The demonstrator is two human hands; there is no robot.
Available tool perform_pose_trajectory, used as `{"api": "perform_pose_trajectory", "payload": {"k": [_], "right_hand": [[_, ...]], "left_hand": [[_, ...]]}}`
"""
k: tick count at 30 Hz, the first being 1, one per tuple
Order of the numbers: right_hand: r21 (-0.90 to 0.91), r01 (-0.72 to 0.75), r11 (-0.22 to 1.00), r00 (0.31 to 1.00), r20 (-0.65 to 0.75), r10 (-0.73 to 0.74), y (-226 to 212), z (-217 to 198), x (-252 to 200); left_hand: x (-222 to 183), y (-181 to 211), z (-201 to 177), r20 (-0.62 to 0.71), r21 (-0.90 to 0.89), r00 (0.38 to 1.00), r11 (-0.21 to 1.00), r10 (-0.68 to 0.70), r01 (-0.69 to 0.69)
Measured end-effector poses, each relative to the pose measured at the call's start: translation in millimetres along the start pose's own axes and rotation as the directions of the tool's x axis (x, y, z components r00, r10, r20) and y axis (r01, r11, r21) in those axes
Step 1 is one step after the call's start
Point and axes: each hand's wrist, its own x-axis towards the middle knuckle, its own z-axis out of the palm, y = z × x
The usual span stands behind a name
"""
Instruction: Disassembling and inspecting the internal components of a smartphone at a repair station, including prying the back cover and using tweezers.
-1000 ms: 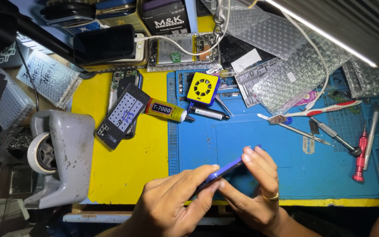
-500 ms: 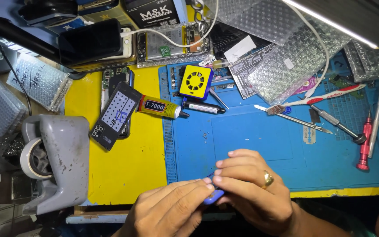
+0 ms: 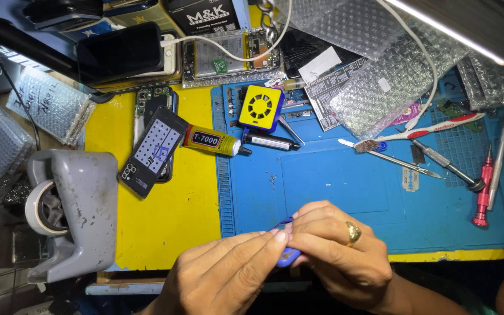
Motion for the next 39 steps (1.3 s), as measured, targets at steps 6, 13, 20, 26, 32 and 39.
{"api": "perform_pose_trajectory", "payload": {"k": [6, 13, 20, 26, 32, 39], "right_hand": [[0.158, -0.155, 0.975, 0.949, -0.249, 0.191, 16, 15, -33], [0.445, -0.199, 0.873, 0.846, -0.372, 0.382, 25, 32, -50], [0.488, -0.222, 0.844, 0.825, -0.367, 0.429, 28, 32, -55], [0.318, -0.333, 0.888, 0.900, -0.174, 0.400, 22, 3, -48], [0.153, -0.264, 0.952, 0.962, -0.027, 0.271, 12, -19, -31], [0.254, -0.238, 0.938, 0.914, -0.269, 0.305, 21, -12, -63]], "left_hand": [[-1, -7, 28, -0.333, -0.166, 0.938, 0.985, -0.098, 0.044], [4, 3, 38, -0.337, -0.445, 0.889, 0.884, -0.311, 0.140], [6, 5, 34, -0.294, -0.457, 0.906, 0.877, -0.304, 0.146], [8, 2, 28, -0.284, -0.432, 0.914, 0.890, -0.289, 0.147], [9, -2, 25, -0.223, -0.374, 0.962, 0.925, -0.157, 0.064], [14, -9, 31, -0.179, -0.474, 0.975, 0.880, -0.133, 0.033]]}}
